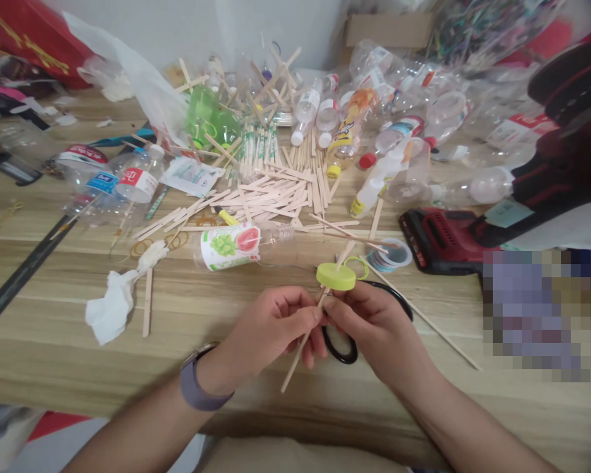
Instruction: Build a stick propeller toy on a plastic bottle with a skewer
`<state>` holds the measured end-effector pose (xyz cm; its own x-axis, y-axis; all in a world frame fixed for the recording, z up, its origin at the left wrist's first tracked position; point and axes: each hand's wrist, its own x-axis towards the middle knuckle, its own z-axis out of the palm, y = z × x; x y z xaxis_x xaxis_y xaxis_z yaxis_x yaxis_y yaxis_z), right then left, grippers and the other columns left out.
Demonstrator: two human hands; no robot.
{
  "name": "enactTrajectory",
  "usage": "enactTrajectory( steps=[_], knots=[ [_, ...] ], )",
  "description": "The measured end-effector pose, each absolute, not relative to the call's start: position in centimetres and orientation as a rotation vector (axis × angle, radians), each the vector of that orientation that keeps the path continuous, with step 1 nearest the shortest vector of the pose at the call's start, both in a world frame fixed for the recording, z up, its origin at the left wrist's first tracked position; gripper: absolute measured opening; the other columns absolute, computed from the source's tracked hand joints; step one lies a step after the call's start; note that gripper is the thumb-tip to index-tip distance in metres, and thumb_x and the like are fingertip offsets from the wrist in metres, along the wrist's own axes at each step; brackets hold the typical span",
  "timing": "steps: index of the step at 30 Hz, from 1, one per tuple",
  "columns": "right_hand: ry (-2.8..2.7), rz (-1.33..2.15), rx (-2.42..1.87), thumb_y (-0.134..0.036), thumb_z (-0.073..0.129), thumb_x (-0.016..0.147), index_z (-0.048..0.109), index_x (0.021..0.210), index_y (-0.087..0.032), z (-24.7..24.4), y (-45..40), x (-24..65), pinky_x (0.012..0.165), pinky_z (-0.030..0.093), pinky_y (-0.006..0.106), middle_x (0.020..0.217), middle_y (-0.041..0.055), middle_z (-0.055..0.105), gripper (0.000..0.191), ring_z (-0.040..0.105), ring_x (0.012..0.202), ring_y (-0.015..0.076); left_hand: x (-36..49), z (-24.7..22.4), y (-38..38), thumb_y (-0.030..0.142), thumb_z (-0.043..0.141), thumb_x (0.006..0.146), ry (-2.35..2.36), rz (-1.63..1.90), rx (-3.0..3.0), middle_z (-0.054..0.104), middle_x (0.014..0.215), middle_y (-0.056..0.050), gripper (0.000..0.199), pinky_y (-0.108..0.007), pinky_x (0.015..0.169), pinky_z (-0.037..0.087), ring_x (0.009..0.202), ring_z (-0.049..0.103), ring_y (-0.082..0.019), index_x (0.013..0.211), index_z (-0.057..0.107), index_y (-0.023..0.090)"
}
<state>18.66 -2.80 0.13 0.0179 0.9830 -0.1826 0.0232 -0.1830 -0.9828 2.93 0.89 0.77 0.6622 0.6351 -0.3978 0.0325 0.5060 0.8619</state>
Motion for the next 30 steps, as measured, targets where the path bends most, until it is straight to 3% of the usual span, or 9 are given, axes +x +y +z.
enactTrajectory(
  steps=[10,16,22,30],
  knots=[
    [-1.113,1.270,-1.325,-0.035,0.064,0.079,0.060,0.067,-0.018,0.1,-2.8,18.5,0.054,0.041,0.025,0.061,0.0001,0.056,0.021,0.048,0.058,0.0127,3.0,0.6,0.6,0.033,0.059,0.084,0.776,0.466,1.016,0.063,0.056,0.002,0.022,-0.018,0.044,0.043,0.042,0.054,-0.007,0.072,0.054,0.016],
    [-1.135,1.176,-1.286,-0.029,0.061,0.081,0.061,0.067,-0.018,0.5,-2.8,18.4,0.046,0.033,0.023,0.054,-0.0046,0.046,0.017,0.036,0.049,0.0092,3.0,0.7,0.3,0.031,0.060,0.085,0.885,0.526,1.131,0.064,0.061,0.002,0.020,-0.017,0.046,0.043,0.046,0.055,-0.007,0.074,0.056,0.015],
    [-1.122,1.203,-1.215,-0.029,0.063,0.081,0.063,0.068,-0.018,0.5,-2.8,18.4,0.043,0.031,0.022,0.054,-0.0041,0.047,0.017,0.037,0.048,0.0086,3.0,0.6,0.0,0.030,0.061,0.084,0.947,0.569,1.147,0.064,0.063,0.003,0.015,-0.019,0.046,0.045,0.047,0.057,-0.008,0.090,0.060,0.017],
    [-1.138,1.173,-1.230,-0.039,0.071,0.079,0.067,0.071,-0.019,0.2,-3.0,18.4,0.040,0.031,0.021,0.052,-0.0043,0.047,0.022,0.036,0.045,0.0087,2.7,0.7,-0.7,0.025,0.059,0.085,1.067,0.719,1.594,0.060,0.060,0.004,0.015,-0.019,0.052,0.040,0.053,0.053,-0.008,0.072,0.056,0.019]
  ],
)
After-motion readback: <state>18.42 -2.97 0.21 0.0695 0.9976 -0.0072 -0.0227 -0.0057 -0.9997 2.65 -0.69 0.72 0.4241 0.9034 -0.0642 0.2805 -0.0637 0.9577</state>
